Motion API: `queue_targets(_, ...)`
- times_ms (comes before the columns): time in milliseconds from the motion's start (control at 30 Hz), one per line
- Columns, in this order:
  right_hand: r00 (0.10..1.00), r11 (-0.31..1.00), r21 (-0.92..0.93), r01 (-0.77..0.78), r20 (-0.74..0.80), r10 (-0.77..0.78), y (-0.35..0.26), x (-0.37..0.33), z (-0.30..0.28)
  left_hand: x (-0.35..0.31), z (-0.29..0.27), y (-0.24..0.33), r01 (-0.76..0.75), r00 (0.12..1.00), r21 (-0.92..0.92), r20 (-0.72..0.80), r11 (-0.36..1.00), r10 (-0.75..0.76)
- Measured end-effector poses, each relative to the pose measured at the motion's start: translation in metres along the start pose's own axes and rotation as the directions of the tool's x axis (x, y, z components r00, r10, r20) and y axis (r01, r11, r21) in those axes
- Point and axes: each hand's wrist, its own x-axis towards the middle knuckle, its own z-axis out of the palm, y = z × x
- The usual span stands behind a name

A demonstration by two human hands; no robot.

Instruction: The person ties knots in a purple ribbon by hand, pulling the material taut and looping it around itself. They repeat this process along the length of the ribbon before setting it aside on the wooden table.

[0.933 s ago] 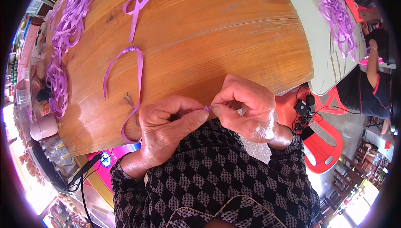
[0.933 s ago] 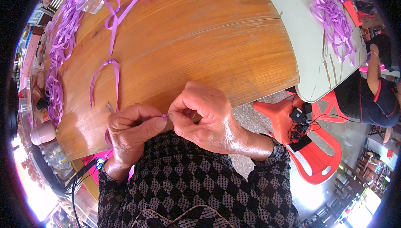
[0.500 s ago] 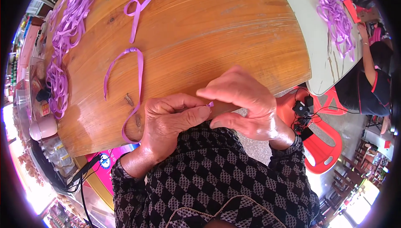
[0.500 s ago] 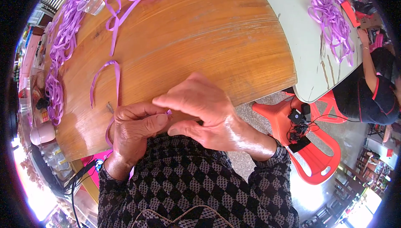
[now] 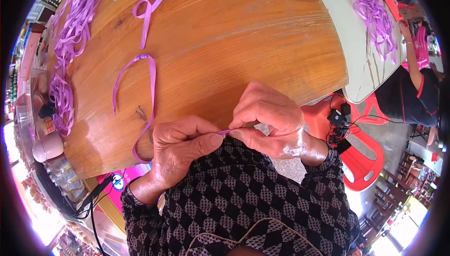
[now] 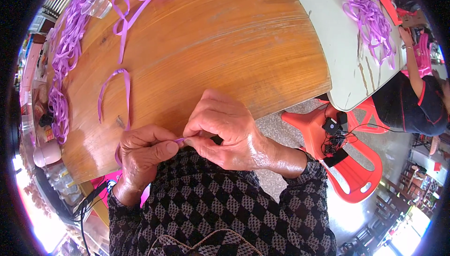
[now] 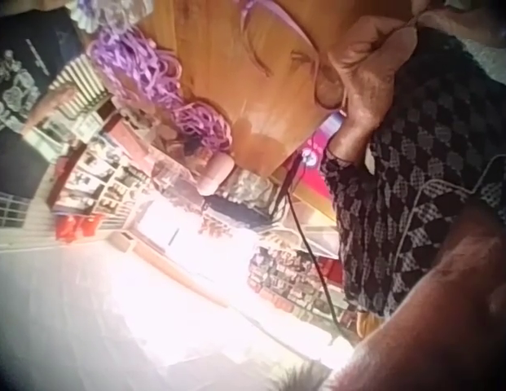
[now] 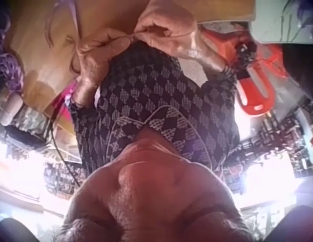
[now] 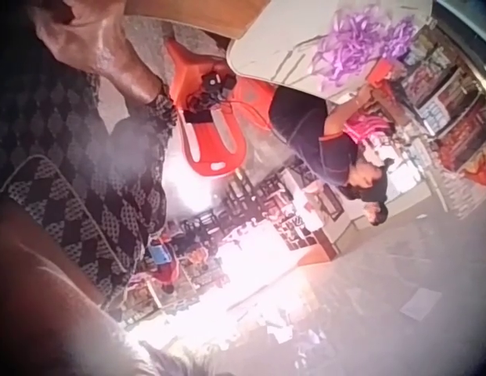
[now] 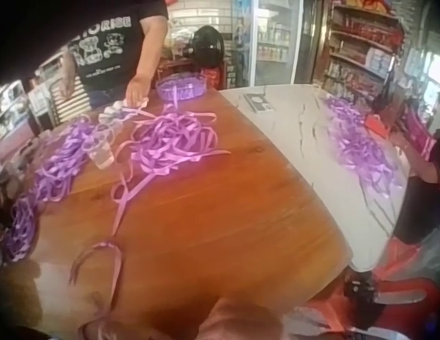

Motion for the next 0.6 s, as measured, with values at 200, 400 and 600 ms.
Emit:
queue_targets(200,0.999,0.998,-0.051,-0.032,0.001,0.032,-0.005,0.008,0.003,-0.001,0.001,-0.001,-0.043,0.997,0.05,-0.057,0.998,0.046)
queue_targets(400,0.996,0.995,0.089,-0.047,0.085,0.039,-0.008,0.01,0.007,-0.003,0.0,0.002,-0.131,0.991,0.136,0.0,0.982,0.132)
queue_targets(600,0.901,0.773,0.462,-0.434,0.238,0.363,-0.016,0.001,0.011,-0.009,-0.011,0.0,-0.184,0.982,0.232,0.09,0.955,0.167)
